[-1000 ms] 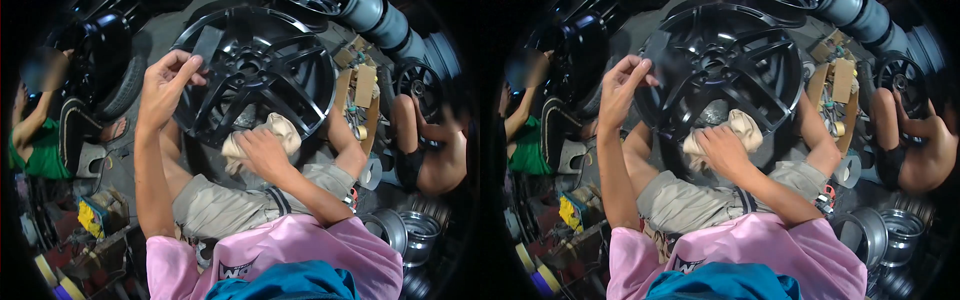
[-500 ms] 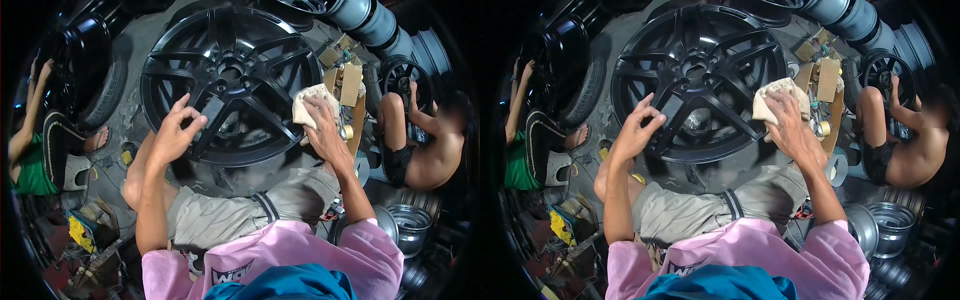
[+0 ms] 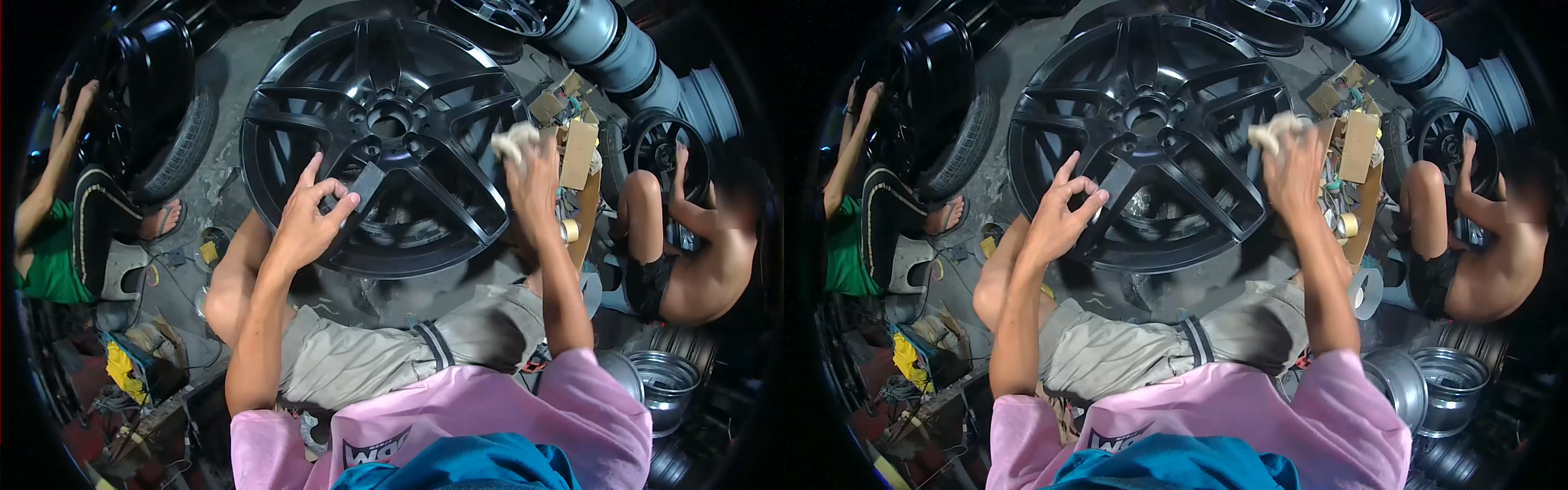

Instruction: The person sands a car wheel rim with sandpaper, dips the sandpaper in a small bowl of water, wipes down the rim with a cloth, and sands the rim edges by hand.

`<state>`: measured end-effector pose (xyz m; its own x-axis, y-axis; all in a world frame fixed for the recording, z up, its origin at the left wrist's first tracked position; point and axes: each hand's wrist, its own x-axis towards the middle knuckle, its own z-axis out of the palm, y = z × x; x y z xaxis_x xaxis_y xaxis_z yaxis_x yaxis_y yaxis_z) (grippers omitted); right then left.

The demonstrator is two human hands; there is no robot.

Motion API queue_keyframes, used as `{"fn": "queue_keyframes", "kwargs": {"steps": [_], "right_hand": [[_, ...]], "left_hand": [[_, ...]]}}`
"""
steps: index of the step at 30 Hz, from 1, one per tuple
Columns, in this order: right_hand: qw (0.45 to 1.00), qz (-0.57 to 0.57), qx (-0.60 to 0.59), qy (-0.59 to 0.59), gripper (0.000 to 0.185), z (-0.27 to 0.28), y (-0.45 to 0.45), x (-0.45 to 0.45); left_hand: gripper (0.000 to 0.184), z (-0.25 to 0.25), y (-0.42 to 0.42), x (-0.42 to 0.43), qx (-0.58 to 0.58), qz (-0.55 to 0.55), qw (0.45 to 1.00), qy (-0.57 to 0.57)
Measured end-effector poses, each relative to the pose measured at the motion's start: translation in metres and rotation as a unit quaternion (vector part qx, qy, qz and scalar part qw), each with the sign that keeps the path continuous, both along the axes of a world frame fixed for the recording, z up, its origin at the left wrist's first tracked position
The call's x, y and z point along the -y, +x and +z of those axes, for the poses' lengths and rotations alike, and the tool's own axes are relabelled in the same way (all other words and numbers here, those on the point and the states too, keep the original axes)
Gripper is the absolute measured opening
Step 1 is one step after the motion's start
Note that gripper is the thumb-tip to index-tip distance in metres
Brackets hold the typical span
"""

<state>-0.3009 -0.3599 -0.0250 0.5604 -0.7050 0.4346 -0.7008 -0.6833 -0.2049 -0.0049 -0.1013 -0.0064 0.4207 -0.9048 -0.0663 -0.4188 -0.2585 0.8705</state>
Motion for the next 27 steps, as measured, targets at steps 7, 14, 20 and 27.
{"fn": "queue_keyframes", "kwargs": {"steps": [7, 14, 20, 27], "right_hand": [[0.956, 0.008, 0.203, 0.211, 0.021, 0.011, -0.036, 0.030], [0.986, 0.076, -0.145, 0.009, 0.045, 0.008, 0.097, 0.140], [0.969, 0.183, -0.039, 0.162, 0.036, 0.009, 0.179, 0.039], [0.937, 0.333, -0.005, 0.101, 0.050, -0.002, 0.128, 0.054]], "left_hand": [[0.027, 0.022, 0.003, -0.011, 0.057, -0.007, 0.997, 0.053], [0.023, 0.024, 0.009, -0.014, 0.067, -0.012, 0.997, 0.025], [0.023, 0.018, 0.006, -0.009, 0.141, -0.022, 0.989, 0.034], [0.026, -0.002, 0.018, -0.030, 0.136, -0.033, 0.990, 0.002]]}}
